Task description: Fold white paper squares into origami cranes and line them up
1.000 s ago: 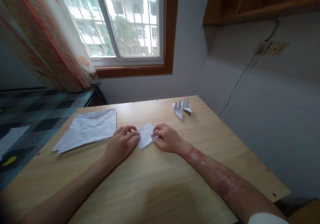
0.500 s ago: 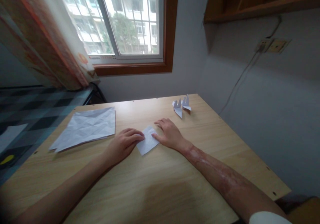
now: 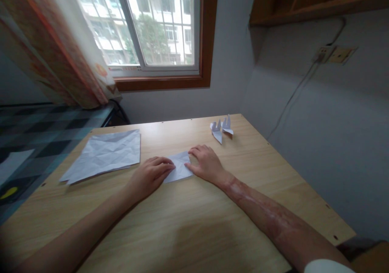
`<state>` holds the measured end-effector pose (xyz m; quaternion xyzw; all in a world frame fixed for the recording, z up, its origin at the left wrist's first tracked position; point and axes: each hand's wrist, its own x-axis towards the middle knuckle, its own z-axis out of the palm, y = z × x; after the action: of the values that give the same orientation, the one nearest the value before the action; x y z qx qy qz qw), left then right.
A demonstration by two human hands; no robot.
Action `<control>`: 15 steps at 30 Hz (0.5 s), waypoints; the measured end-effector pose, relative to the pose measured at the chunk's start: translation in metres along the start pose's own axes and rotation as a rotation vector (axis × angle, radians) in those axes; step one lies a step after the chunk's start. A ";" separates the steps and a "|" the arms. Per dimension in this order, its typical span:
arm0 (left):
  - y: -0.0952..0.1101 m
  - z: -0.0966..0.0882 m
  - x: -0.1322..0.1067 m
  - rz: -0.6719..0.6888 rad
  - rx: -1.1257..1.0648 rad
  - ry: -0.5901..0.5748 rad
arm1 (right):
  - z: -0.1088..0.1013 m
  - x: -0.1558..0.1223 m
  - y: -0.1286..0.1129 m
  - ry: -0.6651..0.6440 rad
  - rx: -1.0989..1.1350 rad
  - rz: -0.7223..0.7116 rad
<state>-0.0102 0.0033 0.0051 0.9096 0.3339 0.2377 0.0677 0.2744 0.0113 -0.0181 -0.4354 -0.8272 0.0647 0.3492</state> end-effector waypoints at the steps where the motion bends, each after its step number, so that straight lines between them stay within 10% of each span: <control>1: -0.001 0.000 0.000 -0.003 -0.014 -0.005 | 0.000 0.000 -0.001 0.000 -0.033 -0.002; 15: 0.001 0.003 -0.001 0.046 -0.121 -0.022 | -0.003 -0.001 -0.005 0.048 -0.057 -0.009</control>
<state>-0.0085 0.0016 0.0022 0.9140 0.2970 0.2487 0.1205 0.2732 0.0073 -0.0146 -0.4431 -0.8220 0.0290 0.3567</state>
